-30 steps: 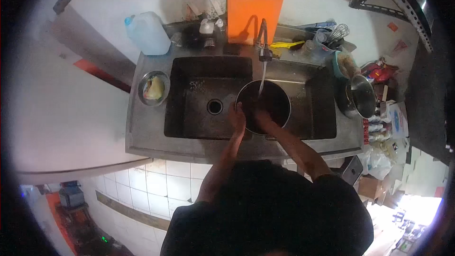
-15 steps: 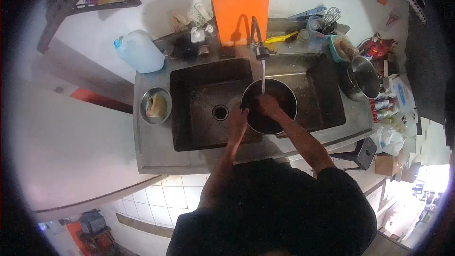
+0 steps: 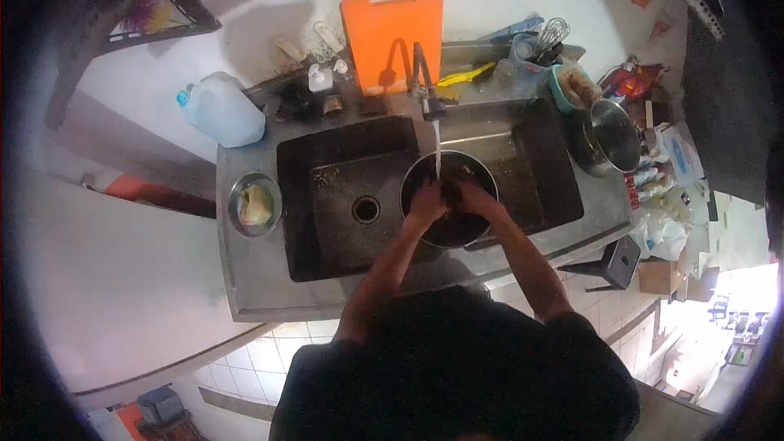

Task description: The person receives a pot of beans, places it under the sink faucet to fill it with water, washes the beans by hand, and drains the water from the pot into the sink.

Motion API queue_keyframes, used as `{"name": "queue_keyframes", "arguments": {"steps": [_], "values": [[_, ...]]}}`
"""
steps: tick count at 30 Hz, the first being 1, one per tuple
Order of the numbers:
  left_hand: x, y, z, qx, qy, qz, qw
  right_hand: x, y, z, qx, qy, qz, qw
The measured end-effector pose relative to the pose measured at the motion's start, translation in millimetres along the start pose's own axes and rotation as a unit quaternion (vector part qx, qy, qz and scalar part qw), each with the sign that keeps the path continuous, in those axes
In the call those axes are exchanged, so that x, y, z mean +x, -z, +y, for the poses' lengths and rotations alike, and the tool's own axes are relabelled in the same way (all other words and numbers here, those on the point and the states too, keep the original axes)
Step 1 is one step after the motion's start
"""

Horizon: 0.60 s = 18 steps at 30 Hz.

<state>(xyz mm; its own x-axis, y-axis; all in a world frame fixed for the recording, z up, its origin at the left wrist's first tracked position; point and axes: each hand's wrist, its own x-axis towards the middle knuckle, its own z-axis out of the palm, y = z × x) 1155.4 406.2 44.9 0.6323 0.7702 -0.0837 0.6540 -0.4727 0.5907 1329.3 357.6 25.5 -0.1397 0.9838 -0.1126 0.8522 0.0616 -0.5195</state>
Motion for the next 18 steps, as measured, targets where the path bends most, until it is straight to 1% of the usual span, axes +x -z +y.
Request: {"name": "queue_keyframes", "arguments": {"steps": [1,2,3,4,5,6,7,8,9,10,11,12,13,14,15,16,17,18], "values": [[-7,14,6,-0.035,-0.004,0.087,0.996,-4,7,1,-0.002,0.004,0.001,1.0],[-9,22,4,-0.036,-0.001,0.09,0.995,-13,12,1,-0.003,-0.006,0.059,0.998],[-15,27,0,-0.043,-0.023,0.106,0.993,-21,15,-3,-0.003,-0.019,0.116,0.993],[-23,36,0,-0.05,-0.046,0.121,0.99,-24,26,-13,-0.001,-0.02,0.112,0.993],[-29,45,2,-0.051,-0.044,0.122,0.99,-19,39,-23,-0.004,-0.064,0.082,0.995],[-38,64,12,-0.112,-0.038,0.098,0.988,-16,53,-35,-0.008,-0.107,0.052,0.993],[-41,74,15,-0.173,-0.033,0.077,0.981,-12,64,-44,-0.009,-0.103,0.052,0.993],[-41,74,10,-0.173,-0.032,0.08,0.981,-10,74,-54,0.035,-0.075,0.099,0.992],[-41,72,4,-0.14,-0.081,0.133,0.978,-8,77,-58,0.079,-0.047,0.147,0.985],[-38,72,-3,-0.104,-0.131,0.187,0.968,-3,80,-59,0.078,-0.041,0.148,0.985],[-33,72,-7,-0.101,-0.132,0.194,0.967,5,85,-60,0.069,-0.018,0.17,0.983],[-33,72,-8,-0.065,-0.173,0.258,0.948,10,90,-62,0.059,0.004,0.191,0.98],[-34,71,-9,-0.027,-0.212,0.319,0.923,16,94,-64,0.056,0.01,0.19,0.98],[-34,71,-9,-0.026,-0.21,0.325,0.922,22,97,-68,0.106,-0.017,0.15,0.983],[-35,69,-9,-0.04,-0.187,0.303,0.934,27,99,-71,0.155,-0.044,0.108,0.981],[-37,67,-8,-0.054,-0.162,0.285,0.943,33,83,-59,0.15,-0.035,0.106,0.982],[-36,65,-7,-0.05,-0.164,0.307,0.936,51,57,-29,0.352,-0.019,0.087,0.932],[-37,58,-7,-0.05,-0.142,0.308,0.939,63,60,-31,0.443,-0.001,0.071,0.893]]}}
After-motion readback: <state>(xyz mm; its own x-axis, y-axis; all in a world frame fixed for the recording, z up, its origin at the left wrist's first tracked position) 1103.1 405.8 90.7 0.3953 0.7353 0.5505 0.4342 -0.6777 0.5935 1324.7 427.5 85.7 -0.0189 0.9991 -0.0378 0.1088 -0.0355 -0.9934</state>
